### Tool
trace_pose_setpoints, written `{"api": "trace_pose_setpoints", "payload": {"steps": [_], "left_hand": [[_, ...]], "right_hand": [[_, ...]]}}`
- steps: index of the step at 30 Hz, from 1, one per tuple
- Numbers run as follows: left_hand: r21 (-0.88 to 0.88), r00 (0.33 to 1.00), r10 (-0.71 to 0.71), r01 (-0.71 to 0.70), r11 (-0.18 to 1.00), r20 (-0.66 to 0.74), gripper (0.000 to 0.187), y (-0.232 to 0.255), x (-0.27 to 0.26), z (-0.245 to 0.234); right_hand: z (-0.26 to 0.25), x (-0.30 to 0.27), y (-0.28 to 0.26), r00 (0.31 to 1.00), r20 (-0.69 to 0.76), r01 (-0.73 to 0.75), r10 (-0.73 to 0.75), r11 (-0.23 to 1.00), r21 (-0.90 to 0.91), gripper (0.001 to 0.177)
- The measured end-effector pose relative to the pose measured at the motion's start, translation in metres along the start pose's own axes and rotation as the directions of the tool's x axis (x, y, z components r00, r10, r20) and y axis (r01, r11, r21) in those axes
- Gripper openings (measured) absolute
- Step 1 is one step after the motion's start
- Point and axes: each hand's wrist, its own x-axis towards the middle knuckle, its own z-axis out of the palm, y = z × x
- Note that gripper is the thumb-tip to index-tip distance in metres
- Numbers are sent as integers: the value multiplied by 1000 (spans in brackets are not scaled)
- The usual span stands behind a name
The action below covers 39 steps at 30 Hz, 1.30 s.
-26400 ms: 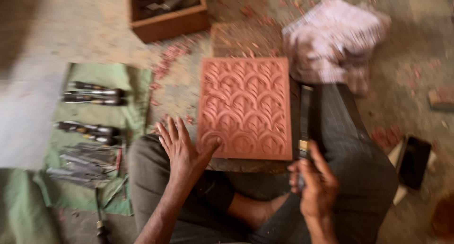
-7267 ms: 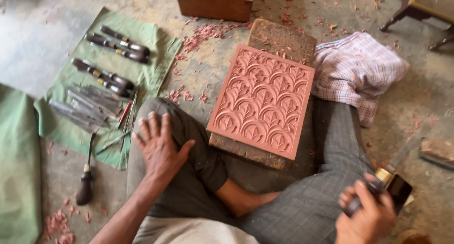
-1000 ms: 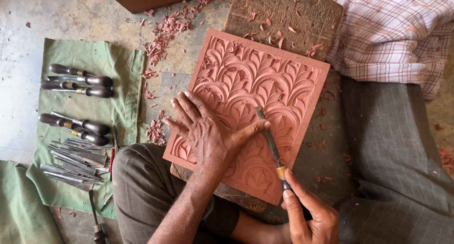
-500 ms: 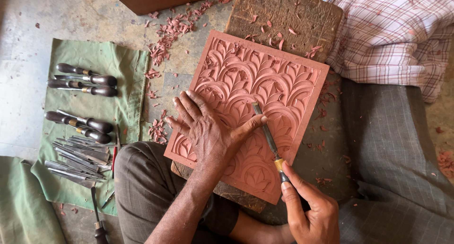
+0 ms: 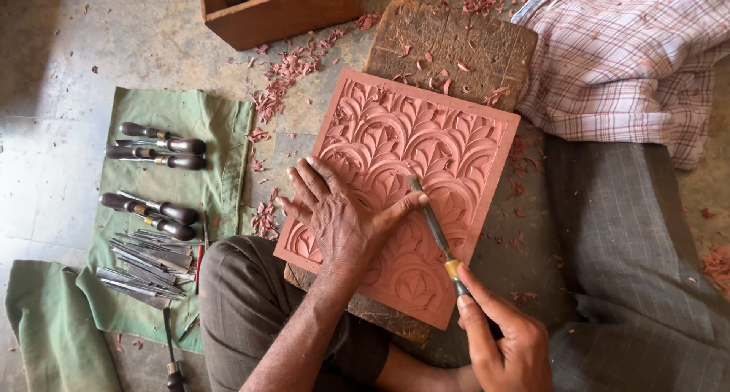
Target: The person carves decorative patterns into a wood panel using a chisel, periodically wiping away wood shavings by hand.
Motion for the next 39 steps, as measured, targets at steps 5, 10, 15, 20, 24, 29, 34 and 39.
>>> {"api": "trace_pose_setpoints", "payload": {"steps": [5,10,15,20,24,29,34,39], "left_hand": [[-12,999,-32,32,999,26,166,-1,0,3],[24,1000,-1,1,1000,6,164,-2,0,4],[9,998,-50,49,999,38,160,-2,2,6],[7,997,-68,67,998,33,157,-1,4,6],[25,997,-61,60,998,48,160,1,3,5],[20,1000,-24,23,1000,12,160,1,2,4],[19,1000,-16,16,1000,-12,158,1,3,4],[18,1000,-27,27,999,-1,156,2,2,5]], "right_hand": [[0,-4,18,999,1,-46,46,998,48,42],[0,0,15,995,22,-98,98,994,42,41],[1,7,3,996,21,-91,90,996,14,42],[5,11,-5,1000,13,23,-23,999,48,41],[-3,7,-4,1000,7,0,0,999,36,40],[-4,7,-6,988,12,-154,154,988,-16,41],[-7,13,-10,996,27,-86,87,996,-19,40],[-8,17,-12,996,41,-82,84,996,-39,41]]}}
